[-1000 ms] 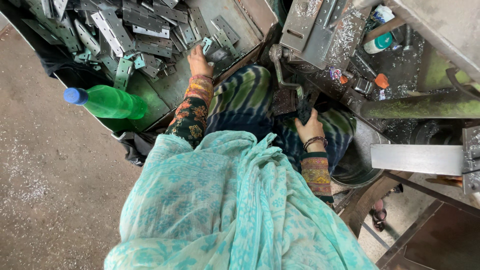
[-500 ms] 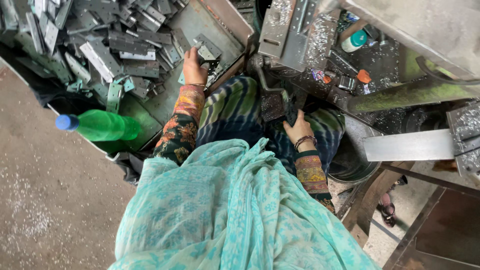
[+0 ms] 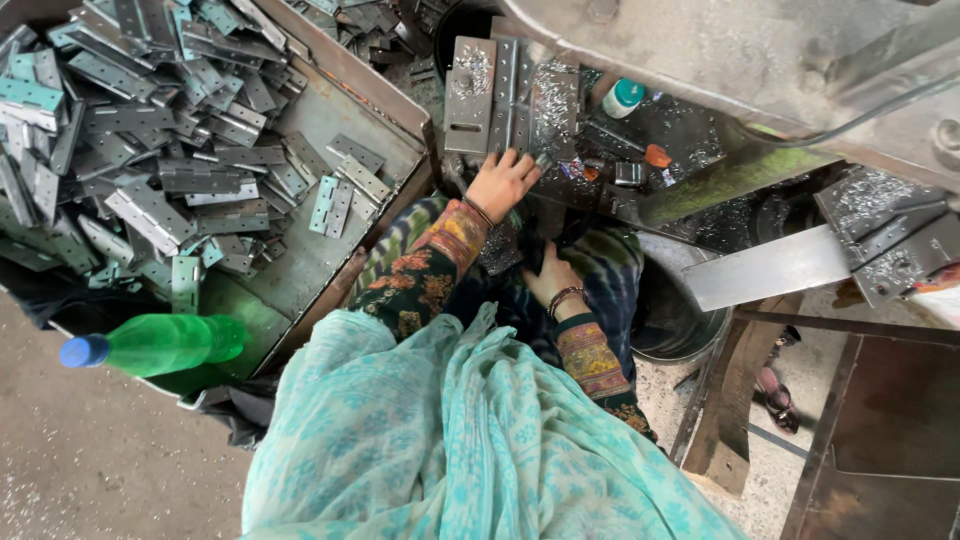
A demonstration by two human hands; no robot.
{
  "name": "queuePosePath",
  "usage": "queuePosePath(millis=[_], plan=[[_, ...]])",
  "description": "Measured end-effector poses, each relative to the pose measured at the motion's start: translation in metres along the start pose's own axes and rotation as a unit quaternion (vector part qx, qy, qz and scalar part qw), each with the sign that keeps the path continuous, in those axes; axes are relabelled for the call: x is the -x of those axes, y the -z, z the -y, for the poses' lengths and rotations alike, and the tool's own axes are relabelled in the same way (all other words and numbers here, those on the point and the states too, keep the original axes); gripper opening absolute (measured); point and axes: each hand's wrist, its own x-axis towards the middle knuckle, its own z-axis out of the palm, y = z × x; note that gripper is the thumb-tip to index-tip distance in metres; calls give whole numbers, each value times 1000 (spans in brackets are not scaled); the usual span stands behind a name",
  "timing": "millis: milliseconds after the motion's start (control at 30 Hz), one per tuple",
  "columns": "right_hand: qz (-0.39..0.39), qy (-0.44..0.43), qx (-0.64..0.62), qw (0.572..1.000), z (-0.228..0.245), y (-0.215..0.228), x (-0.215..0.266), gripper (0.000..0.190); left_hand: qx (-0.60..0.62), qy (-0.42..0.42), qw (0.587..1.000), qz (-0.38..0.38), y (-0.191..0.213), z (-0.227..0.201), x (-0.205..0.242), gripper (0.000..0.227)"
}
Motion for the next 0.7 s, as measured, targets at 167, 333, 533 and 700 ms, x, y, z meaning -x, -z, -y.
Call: queuePosePath(millis=[167, 333, 533, 700], plan=[[-5, 10, -14, 1000, -1, 2, 0, 90, 8, 59, 997, 45, -45, -9, 2, 48], [25, 8, -11, 1000, 8, 13, 5, 94, -48, 186, 981, 26, -44, 6, 16, 46], [35, 16, 23, 999, 17, 33, 8, 86, -37, 248, 965, 78, -59, 20, 4, 34], [20, 21, 28, 999, 4, 15, -6, 82, -15, 262, 961, 88, -71, 27, -11, 32]])
